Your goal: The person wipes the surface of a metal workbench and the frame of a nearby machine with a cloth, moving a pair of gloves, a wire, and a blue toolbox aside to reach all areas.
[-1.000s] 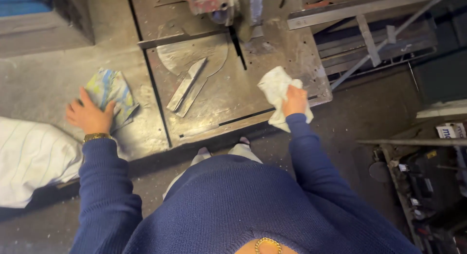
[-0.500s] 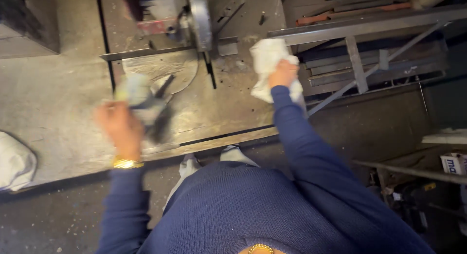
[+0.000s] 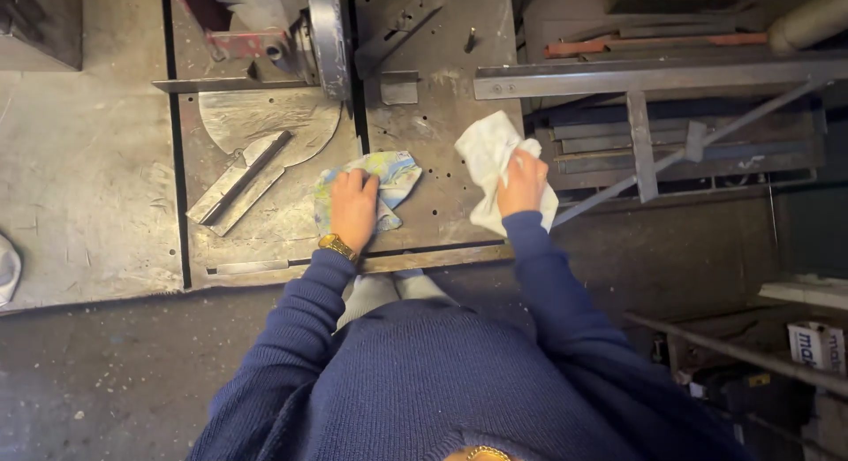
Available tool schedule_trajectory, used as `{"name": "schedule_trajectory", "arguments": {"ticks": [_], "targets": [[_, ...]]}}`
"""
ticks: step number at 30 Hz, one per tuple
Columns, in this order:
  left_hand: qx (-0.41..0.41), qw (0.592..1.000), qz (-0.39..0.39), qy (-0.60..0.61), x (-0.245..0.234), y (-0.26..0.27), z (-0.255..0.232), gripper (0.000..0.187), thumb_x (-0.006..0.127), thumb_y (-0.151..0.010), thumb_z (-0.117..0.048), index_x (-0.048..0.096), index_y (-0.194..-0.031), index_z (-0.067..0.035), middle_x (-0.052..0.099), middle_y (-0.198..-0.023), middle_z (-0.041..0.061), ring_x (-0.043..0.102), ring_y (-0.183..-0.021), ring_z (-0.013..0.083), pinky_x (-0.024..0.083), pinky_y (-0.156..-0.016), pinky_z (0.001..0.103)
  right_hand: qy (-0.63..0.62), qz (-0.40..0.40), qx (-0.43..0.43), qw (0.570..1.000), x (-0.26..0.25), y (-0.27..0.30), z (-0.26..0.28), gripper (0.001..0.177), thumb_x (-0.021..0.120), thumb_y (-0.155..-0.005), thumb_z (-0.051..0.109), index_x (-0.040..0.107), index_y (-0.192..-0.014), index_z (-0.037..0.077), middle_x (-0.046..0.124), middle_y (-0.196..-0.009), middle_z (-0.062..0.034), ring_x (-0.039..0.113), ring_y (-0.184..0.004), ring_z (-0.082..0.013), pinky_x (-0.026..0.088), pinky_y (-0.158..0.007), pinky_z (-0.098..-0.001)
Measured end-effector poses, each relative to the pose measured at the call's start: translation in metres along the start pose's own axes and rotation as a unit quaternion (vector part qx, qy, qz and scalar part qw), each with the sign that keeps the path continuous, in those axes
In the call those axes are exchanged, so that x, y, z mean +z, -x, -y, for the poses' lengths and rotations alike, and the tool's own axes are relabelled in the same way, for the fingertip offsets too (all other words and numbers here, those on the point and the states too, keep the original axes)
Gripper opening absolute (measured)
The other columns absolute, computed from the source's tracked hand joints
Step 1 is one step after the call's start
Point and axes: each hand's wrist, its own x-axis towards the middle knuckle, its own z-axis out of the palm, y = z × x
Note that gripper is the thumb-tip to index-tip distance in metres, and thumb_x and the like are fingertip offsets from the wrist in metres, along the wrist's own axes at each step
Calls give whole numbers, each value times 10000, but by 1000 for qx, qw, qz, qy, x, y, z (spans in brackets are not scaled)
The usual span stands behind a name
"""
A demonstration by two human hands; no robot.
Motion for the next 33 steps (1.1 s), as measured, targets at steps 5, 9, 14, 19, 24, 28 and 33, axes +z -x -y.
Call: {"name": "schedule_trajectory", "arguments": {"ticks": [5,9,14,19,24,28,33], "targets": [[-9,998,34,59,9,11,0,254,585,-964,-80,687,-1197,-76,598,-1066,101,572,-954,284,447,-786,390,2,-86,69,994,52,-58,17,647,913,-614,93,678,-1217,111,601,-1222,-52,513,-1155,-319,488,-962,-444],[-19,996,46,69,3,8,2,236,567,-980,-79,675,-1190,-80,590,-1043,91,571,-936,265,451,-792,371,18,-41,91,995,70,-98,58,631,909,-617,153,675,-1203,168,568,-1246,9,473,-1191,-298,535,-875,-477],[-29,993,61,96,4,7,4,244,575,-957,-92,667,-1182,-107,568,-1039,79,577,-948,286,465,-795,401,58,-24,47,997,89,-92,64,833,957,-575,193,631,-1338,121,592,-1277,-129,495,-1235,-397,471,-1040,-555],[-25,992,63,108,11,8,10,225,579,-964,-86,665,-1169,-117,568,-1043,77,581,-957,285,475,-823,394,-51,38,-116,991,40,-23,77,563,816,-689,113,689,-1237,98,658,-1280,-59,529,-1255,-290,376,-1132,-424],[-26,991,64,113,16,10,12,209,591,-968,-88,664,-1159,-135,558,-1037,56,579,-965,267,466,-840,379,-53,23,-131,990,41,1,-8,605,807,-671,55,672,-1259,19,664,-1269,-130,568,-1229,-310,366,-1150,-421],[-42,990,62,121,14,5,12,201,597,-947,-74,678,-1119,-139,564,-997,62,599,-931,278,488,-826,384,23,13,9,1000,27,-43,-40,649,824,-735,110,628,-1351,52,617,-1311,-116,533,-1252,-305,331,-1161,-423],[-47,991,42,121,22,-3,3,179,590,-943,-48,686,-1068,-135,560,-939,69,615,-884,282,511,-802,361,-26,26,-13,999,30,-114,-20,461,759,-871,152,648,-1317,108,604,-1318,-50,510,-1270,-266,353,-1128,-374]]}}
